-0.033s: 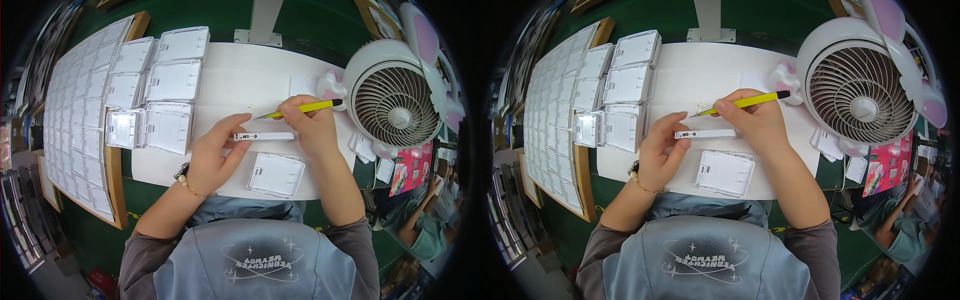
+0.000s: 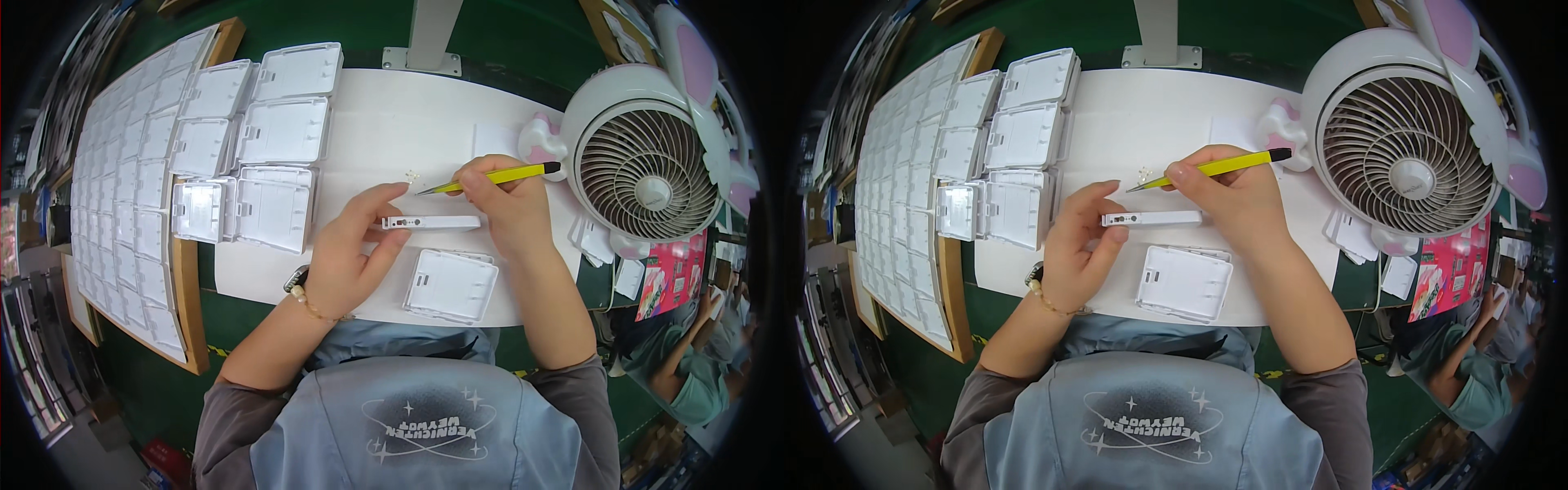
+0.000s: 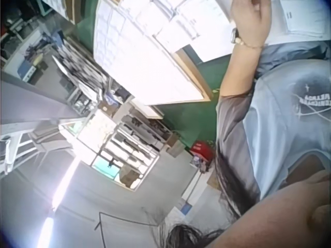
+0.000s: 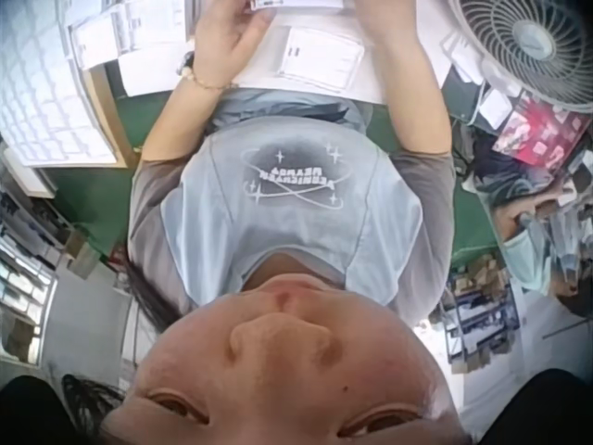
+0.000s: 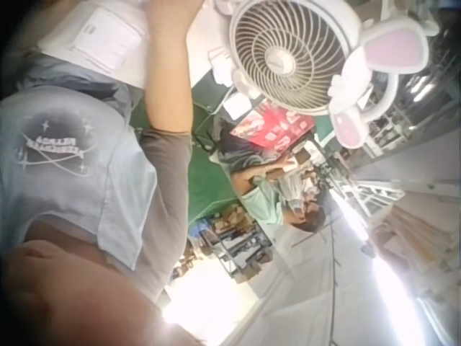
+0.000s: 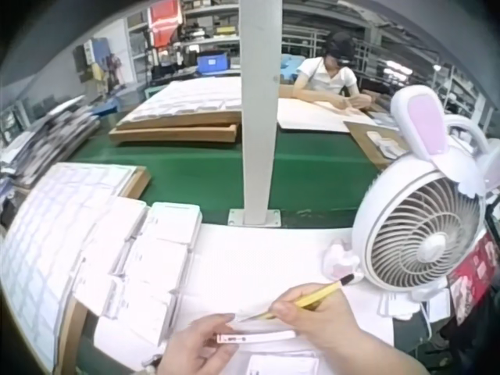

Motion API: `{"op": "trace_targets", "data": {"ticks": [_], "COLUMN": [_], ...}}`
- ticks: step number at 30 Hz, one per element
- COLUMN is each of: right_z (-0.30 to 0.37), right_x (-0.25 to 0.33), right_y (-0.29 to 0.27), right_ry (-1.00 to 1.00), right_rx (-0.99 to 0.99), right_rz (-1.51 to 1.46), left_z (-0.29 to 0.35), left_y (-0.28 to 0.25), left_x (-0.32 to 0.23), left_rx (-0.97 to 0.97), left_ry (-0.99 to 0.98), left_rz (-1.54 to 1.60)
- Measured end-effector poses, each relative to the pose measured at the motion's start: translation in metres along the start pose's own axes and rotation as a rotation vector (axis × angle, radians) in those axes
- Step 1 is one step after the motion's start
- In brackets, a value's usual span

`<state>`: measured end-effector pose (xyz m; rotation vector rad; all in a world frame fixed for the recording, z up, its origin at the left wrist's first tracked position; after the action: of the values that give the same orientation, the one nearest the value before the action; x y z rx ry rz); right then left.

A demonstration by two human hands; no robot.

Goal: Assembling small electronic components into plastic housings using tweezers.

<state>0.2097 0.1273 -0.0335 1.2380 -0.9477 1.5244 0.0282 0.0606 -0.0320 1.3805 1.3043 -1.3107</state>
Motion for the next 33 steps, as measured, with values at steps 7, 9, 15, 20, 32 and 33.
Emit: {"op": "trace_targets", "data": {"ticks": [7, 9, 15, 20, 32, 33], "right_z": [-0.001, -0.001, 0.000, 0.002, 0.003, 0.003], "right_x": [0.000, -0.002, -0.003, -0.002, 0.003, 0.004], "right_y": [0.003, 0.003, 0.001, 0.001, 0.009, 0.009], "right_ry": [-0.040, -0.024, 0.030, 0.020, -0.045, -0.055], "right_rx": [0.007, 0.011, 0.026, 0.012, 0.110, 0.107], "right_rz": [-0.030, -0.014, -0.002, -0.003, 0.079, 0.072], "left_z": [-0.003, -0.003, -0.003, 0.000, -0.004, -0.004], "left_y": [-0.001, 0.000, 0.000, -0.002, -0.006, -0.006], "left_x": [-0.008, -0.008, -0.009, -0.003, -0.010, -0.010], "left_rx": [-0.010, -0.007, -0.022, -0.063, -0.057, -0.058], "left_ry": [0.061, 0.066, 0.094, -0.003, 0.045, 0.045], "left_rz": [-0.007, -0.022, -0.018, 0.043, -0.120, -0.120]}}
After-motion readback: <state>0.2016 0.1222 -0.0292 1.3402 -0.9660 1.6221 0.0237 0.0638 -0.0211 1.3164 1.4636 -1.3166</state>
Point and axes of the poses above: each hand's wrist, its own z-axis away from the middle knuckle, its own y-axis out of the palm, x = y × z, the point moved 7 cm from there along -z, towards the middle knuckle, and after that the axes turned 9 degrees about z, right-handed, at the moved point
